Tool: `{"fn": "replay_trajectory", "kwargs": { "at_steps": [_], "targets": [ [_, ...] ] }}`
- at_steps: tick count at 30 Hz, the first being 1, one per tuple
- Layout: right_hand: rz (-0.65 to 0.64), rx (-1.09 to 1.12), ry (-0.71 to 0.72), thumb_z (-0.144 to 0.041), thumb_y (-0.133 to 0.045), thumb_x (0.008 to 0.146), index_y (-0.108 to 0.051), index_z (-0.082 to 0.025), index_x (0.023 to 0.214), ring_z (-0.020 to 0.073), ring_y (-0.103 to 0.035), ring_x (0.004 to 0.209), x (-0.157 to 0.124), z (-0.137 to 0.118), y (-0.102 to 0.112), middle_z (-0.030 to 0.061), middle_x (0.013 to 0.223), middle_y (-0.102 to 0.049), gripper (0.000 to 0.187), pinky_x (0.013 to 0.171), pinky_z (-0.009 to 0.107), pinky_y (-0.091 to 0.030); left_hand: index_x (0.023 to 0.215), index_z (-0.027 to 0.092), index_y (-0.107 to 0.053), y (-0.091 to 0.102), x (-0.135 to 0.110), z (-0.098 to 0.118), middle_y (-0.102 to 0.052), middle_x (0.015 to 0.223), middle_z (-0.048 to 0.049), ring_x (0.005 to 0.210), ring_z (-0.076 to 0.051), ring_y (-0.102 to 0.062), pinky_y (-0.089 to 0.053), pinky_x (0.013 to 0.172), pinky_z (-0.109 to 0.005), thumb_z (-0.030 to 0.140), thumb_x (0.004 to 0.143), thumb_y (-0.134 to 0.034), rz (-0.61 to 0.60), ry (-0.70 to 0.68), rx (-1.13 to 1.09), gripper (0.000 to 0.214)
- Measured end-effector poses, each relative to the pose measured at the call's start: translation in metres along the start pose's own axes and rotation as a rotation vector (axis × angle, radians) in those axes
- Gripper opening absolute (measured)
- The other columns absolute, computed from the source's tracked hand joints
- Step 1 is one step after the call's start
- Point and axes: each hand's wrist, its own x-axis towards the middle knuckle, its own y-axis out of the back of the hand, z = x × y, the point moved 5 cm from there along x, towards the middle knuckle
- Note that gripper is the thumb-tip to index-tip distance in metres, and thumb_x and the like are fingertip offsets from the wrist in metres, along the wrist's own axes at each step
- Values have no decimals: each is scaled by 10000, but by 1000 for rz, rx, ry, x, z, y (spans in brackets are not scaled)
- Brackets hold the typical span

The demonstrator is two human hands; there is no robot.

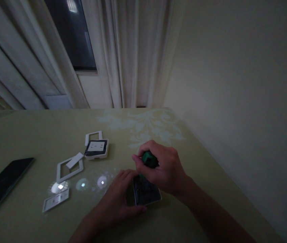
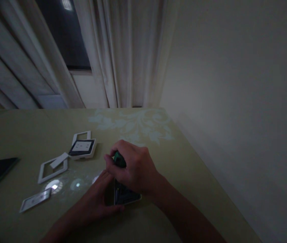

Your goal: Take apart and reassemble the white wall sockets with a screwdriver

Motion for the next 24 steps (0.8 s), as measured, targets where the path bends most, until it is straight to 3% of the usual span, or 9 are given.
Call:
{"fn": "replay_trajectory", "kwargs": {
  "at_steps": [12,17,19,22,24],
  "targets": [
    [-17,8,-7,-258,-719,987,-623,-227,900,113,-604,610,-2,6,-8,-38,753,-681,134,635,232,-499,1497,323,-549,1,2,3,-701,1359,-130,1251,-404,-654,-593,997,-539,437,751,-954,5,-4,1,857],
    [-48,27,64,-288,-705,1017,-635,-221,911,130,-643,657,-3,-2,-6,-14,784,-702,144,642,244,-507,1490,341,-535,1,1,3,-700,1366,-93,1227,-380,-666,-589,1028,-551,401,757,-947,21,-27,15,842],
    [-142,93,72,-303,-668,1027,-671,-210,1021,158,-695,754,-2,-6,-4,23,889,-745,94,698,264,-546,1466,335,-551,1,2,5,-700,1368,-83,1218,-370,-671,-602,1007,-528,386,774,-932,15,-13,15,791],
    [-331,206,67,-226,-503,1032,-629,-203,1366,209,-733,1028,-2,-11,-1,85,1201,-763,357,892,334,-590,1389,308,-607,2,2,7,-717,1328,-83,1182,-368,-683,-616,972,-517,404,769,-930,12,3,22,706],
    [-372,191,80,-239,-477,1060,-573,-226,1495,197,-725,1006,-2,-11,0,71,1205,-759,445,886,331,-587,1372,305,-620,2,3,9,-728,1321,-79,1171,-362,-692,-614,981,-517,409,785,-918,12,-6,26,667]
  ]
}}
